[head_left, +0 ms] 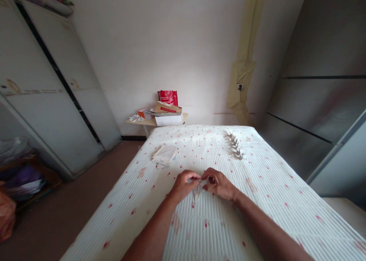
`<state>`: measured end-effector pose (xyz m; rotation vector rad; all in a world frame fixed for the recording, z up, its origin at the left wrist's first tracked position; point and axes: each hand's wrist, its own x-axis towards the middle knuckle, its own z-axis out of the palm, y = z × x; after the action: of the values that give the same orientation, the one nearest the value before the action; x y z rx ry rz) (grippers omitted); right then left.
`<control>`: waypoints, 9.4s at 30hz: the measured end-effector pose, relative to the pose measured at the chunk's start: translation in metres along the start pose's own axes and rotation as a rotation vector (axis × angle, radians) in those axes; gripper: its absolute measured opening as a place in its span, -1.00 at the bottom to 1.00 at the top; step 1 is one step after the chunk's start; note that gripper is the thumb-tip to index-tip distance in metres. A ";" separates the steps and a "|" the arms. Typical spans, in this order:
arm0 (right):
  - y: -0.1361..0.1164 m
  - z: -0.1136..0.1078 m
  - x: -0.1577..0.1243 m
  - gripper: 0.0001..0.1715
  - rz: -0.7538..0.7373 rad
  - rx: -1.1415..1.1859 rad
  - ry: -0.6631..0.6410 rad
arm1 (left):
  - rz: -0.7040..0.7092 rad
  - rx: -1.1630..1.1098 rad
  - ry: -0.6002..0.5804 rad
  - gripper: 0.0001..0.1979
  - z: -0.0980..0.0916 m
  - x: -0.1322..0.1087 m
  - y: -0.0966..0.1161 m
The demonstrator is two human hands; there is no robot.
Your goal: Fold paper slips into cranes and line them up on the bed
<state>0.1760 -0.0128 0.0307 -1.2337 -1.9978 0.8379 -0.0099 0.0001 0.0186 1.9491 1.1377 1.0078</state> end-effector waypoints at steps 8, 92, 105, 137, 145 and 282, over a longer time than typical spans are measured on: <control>-0.010 0.025 -0.007 -0.88 0.057 -0.446 0.039 | 0.030 0.029 0.042 -0.89 0.005 0.001 -0.003; -0.008 0.029 -0.004 -0.83 0.111 -0.579 0.031 | 0.047 0.352 -0.297 -0.84 -0.003 0.014 -0.007; -0.011 0.028 -0.006 -0.83 0.113 -0.528 0.051 | -0.071 0.091 -0.107 -0.50 -0.014 -0.008 -0.015; -0.010 0.028 -0.007 -0.85 0.113 -0.464 0.058 | 0.083 0.227 -0.049 -0.69 0.003 0.000 -0.024; 0.013 0.008 -0.019 -0.80 -0.081 -0.026 0.053 | 0.031 0.126 0.140 -0.69 -0.010 -0.016 -0.020; -0.001 0.028 -0.021 -0.62 -0.178 -0.457 0.101 | 0.152 0.641 -0.016 -0.85 0.007 -0.027 -0.004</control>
<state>0.1614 -0.0374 0.0112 -1.2822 -2.2479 0.2299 -0.0137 -0.0242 0.0042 2.5669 1.4430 0.7498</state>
